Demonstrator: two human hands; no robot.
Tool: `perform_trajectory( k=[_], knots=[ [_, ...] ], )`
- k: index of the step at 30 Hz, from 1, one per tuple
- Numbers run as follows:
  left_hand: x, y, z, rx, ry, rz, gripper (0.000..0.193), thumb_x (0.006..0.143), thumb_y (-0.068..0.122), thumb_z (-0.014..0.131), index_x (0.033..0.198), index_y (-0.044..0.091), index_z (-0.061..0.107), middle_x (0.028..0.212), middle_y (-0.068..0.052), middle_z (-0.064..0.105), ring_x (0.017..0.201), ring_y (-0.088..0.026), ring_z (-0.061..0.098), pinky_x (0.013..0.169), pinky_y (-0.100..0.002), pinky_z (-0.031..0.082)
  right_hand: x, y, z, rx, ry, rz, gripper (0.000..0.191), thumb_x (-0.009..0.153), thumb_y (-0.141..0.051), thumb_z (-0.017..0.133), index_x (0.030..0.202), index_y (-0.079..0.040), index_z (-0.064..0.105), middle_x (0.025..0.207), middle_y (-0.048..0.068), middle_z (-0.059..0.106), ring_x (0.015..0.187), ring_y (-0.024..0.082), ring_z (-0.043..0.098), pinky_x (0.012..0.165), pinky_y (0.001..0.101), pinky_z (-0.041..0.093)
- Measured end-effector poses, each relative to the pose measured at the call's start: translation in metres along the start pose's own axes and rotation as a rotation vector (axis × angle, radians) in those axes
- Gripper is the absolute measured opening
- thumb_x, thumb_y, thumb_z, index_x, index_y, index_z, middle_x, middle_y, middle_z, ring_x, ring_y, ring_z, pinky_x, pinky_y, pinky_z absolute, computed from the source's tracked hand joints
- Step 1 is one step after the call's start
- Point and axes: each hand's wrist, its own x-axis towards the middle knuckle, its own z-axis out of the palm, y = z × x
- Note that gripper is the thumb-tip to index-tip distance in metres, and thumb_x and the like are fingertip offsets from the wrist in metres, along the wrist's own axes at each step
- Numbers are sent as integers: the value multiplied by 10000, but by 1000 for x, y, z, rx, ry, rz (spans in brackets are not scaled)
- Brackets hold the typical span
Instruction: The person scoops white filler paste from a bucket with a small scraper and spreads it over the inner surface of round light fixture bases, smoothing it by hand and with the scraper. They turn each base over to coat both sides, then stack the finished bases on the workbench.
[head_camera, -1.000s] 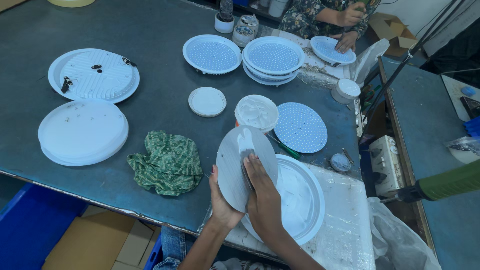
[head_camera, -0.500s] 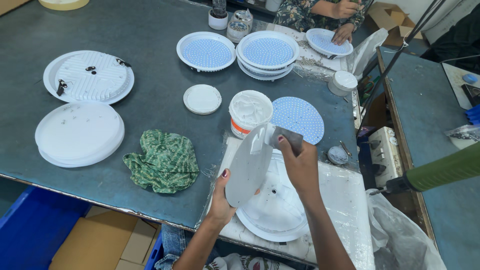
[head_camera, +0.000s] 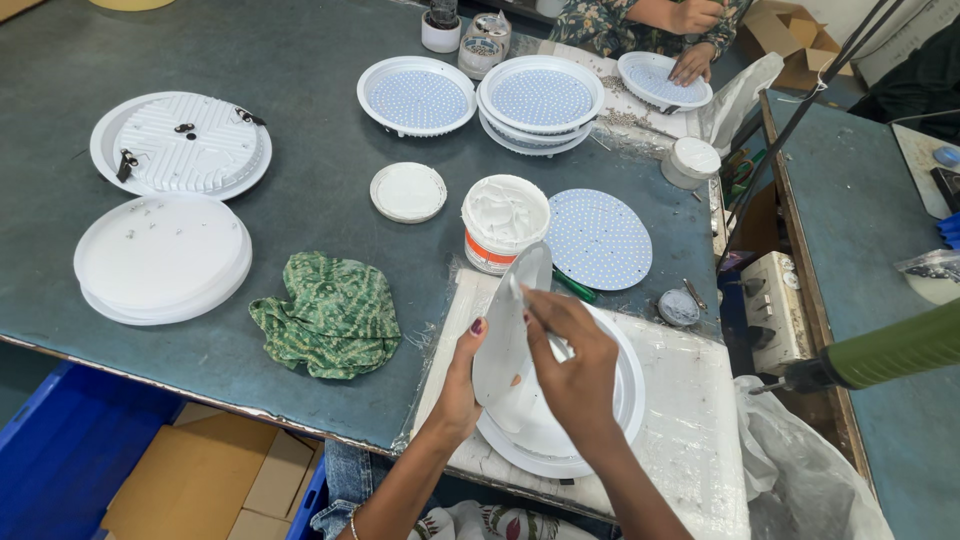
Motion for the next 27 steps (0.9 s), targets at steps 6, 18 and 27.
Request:
perform_trajectory(
  k=[6, 18, 27],
  knots=[
    [-2, 15, 17, -129, -18, 44, 769, 945, 661, 491, 1384, 32, 547, 1161, -96, 630, 1098, -186, 624, 932, -310, 512, -30, -5, 9, -95, -72, -223, 490, 785, 101, 707, 1248, -58, 693, 1149, 123, 705, 1035, 295, 718, 868, 371, 584],
    [-15, 43, 38, -136, -14, -130, 826, 824, 774, 477, 1396, 182, 548, 1219, -92, 665, 1020, -243, 665, 659, -450, 582, 15, 51, -16, 123, 1, 169, 214, 934, 14, 674, 1141, 9, 729, 1020, 100, 783, 939, 178, 740, 856, 293, 559],
    [-8, 30, 33, -47, 32, -91, 818, 802, 758, 557, 1368, 168, 539, 1173, -45, 624, 1012, -185, 628, 686, -408, 546, 11, 15, 7, 53, 7, 20, 317, 882, 57, 645, 1182, -8, 724, 1084, 129, 742, 948, 213, 756, 842, 319, 590]
  ],
)
